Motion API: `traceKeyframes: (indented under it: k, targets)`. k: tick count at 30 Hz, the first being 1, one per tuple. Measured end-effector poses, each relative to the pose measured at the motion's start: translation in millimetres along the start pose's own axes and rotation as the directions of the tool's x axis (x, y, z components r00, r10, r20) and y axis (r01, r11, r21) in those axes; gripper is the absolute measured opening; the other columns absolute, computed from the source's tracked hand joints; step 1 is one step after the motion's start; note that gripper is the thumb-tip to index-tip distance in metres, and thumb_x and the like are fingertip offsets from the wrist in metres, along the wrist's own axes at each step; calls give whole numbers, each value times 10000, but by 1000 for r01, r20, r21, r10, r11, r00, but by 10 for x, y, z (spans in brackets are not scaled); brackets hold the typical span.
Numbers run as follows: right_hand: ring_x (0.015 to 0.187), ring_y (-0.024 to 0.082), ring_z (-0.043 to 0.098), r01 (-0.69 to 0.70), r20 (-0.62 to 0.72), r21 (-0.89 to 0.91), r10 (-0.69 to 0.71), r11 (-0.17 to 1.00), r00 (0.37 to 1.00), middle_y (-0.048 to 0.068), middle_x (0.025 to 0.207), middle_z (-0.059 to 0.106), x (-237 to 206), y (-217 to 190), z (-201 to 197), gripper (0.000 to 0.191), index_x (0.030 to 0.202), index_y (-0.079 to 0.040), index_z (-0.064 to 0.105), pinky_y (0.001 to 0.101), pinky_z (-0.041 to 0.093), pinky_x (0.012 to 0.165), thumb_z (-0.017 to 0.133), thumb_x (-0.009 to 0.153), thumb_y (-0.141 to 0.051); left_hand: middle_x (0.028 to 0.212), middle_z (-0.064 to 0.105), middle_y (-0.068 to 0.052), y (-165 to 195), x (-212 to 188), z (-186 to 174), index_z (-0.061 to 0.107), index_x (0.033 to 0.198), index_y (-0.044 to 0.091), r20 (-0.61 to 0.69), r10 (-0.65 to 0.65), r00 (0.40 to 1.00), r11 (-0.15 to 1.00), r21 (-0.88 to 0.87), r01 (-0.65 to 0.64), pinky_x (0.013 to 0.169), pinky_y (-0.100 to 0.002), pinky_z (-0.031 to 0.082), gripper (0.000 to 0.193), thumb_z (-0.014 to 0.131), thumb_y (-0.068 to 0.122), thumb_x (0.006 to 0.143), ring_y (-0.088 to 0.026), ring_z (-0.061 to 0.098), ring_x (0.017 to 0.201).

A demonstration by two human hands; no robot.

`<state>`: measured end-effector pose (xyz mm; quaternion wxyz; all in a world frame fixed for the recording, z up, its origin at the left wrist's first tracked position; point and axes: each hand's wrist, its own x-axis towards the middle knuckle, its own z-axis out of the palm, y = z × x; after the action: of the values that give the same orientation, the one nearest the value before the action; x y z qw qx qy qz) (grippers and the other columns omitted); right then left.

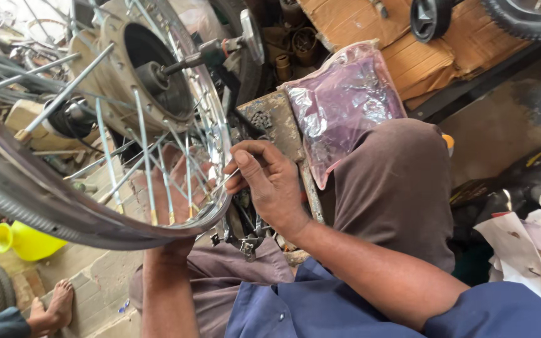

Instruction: The person uses a spoke wrench to adjust the tension of the spokes on a bicycle wheel mounted in a truing stand. They rotate the wheel periodically to check alignment and continue tightening or loosening individual spokes.

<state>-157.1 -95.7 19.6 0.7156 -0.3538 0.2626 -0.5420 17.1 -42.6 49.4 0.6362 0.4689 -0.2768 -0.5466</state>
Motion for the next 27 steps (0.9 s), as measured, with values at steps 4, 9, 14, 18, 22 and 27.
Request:
traceKeyframes:
  k: [4,9,14,18,22,27]
  targets:
    - [784,128,719,-27,33,-37,28,999,999,96,967,732,-103,12,120,326,1222,-2,618,273,626,706,598,1073,-292,1495,461,-191,41,-28,0,395,1524,75,-29,-133,991,990,-41,131,968,-489,568,700,566,513,1006,-339,541,1328]
    - [863,123,763,100,65,-270,-86,958,994,94,1003,758,-276,-45,194,321,1232,-32,606,252,621,721,571,1091,-318,1491,474,-160,-45,24,-14,436,1516,93,-66,-107,992,993,-46,104,969,-484,568,654,580,441,981,-310,531,1317]
    - [992,179,740,429,350,-505,-277,749,895,107,1079,752,-384,-163,171,298,1308,-72,603,273,596,899,509,1201,-334,1460,510,-203,-208,47,-135,436,1528,44,80,131,988,991,24,-133,1019,-483,553,654,624,427,1032,-332,559,1297]
    - [831,120,706,-87,35,-161,93,983,995,115,998,752,-157,-106,249,485,1394,-23,559,249,596,760,470,1104,-402,1336,547,-228,-238,107,-225,429,1559,64,-44,-238,970,934,-285,216,813,-446,540,648,598,451,1068,-353,545,1101]
    - [761,128,701,-225,91,67,218,972,972,119,943,718,64,-96,226,493,1383,-14,531,263,581,704,488,1070,-393,1337,549,-195,-259,147,-202,435,1491,83,-46,-158,986,967,-209,145,864,-445,591,620,583,444,1009,-334,629,1197]
    - [615,158,533,-35,-139,-505,-42,862,989,138,751,634,346,-331,297,404,1300,-16,679,302,427,564,496,1098,-313,1368,558,-182,61,359,-483,464,1498,48,-37,267,963,961,80,-263,921,-422,601,602,579,415,1035,-253,654,1168]
